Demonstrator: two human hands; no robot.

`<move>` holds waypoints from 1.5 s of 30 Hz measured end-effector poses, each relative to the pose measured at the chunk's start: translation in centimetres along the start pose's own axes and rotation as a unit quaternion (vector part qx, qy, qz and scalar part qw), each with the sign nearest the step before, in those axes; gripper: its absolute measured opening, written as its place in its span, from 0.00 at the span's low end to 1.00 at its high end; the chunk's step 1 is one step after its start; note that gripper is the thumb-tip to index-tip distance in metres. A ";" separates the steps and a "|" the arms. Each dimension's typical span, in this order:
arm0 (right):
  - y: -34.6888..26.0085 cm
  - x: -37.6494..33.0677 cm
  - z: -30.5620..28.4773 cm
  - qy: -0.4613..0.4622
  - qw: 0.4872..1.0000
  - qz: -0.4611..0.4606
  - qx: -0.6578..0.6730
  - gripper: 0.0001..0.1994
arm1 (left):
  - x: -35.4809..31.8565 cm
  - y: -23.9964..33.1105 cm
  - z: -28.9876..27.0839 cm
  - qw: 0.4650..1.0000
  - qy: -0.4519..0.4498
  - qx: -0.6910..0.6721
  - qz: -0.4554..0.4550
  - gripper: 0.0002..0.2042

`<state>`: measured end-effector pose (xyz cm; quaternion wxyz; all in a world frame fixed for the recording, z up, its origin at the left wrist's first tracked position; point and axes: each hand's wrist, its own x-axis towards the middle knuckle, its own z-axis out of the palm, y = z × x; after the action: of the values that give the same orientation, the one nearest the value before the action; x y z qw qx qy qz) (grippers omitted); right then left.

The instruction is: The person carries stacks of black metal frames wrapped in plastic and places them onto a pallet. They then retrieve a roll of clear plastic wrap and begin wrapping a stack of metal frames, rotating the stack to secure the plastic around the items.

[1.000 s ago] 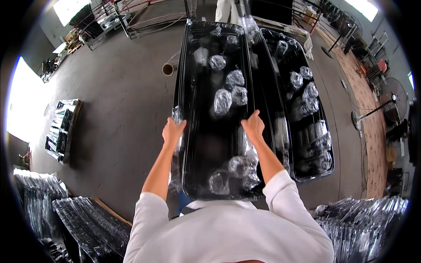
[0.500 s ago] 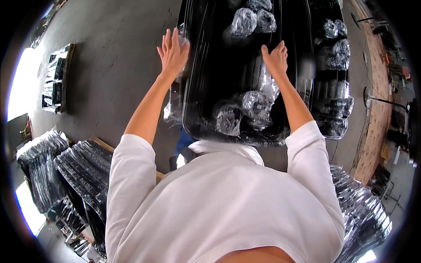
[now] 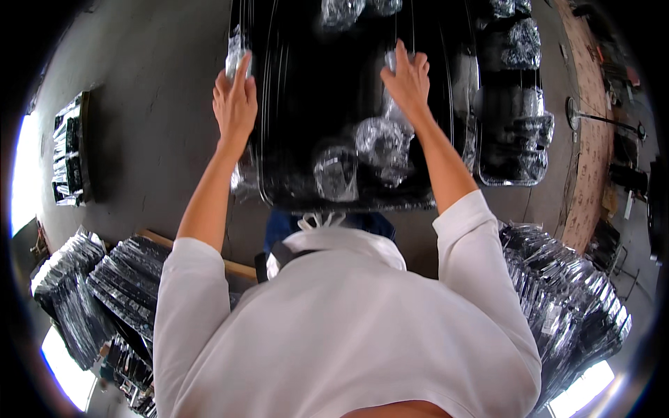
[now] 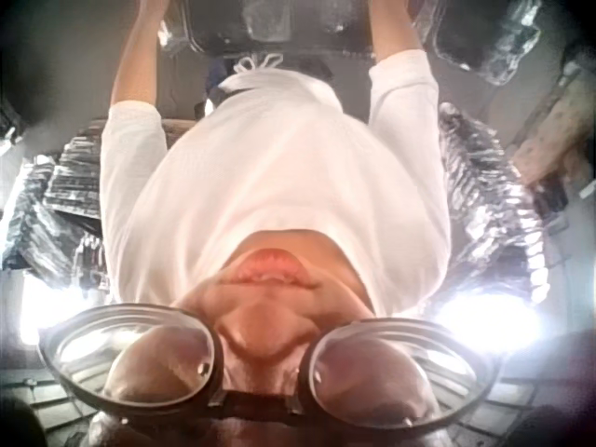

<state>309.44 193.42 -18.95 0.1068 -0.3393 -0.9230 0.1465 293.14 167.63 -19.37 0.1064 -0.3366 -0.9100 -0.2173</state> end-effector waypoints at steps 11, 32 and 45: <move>-0.3 0.5 -0.8 -0.024 0.999 -0.015 -0.025 0.37 | 1.3 0.4 -0.7 0.995 -0.091 -0.018 -0.040 0.27; 0.9 -9.8 -5.8 0.012 0.951 0.008 0.309 0.18 | -3.5 1.4 -4.4 0.999 -0.043 -0.016 0.012 0.23; -8.5 -15.1 -8.7 0.256 0.924 0.087 0.271 0.10 | -5.9 -3.2 -8.8 0.923 -0.166 -0.347 0.018 0.13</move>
<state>318.23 179.03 -9.42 0.4140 -0.4025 -0.7561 0.3081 295.85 157.97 -14.60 -0.1658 -0.4001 -0.7763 -0.4581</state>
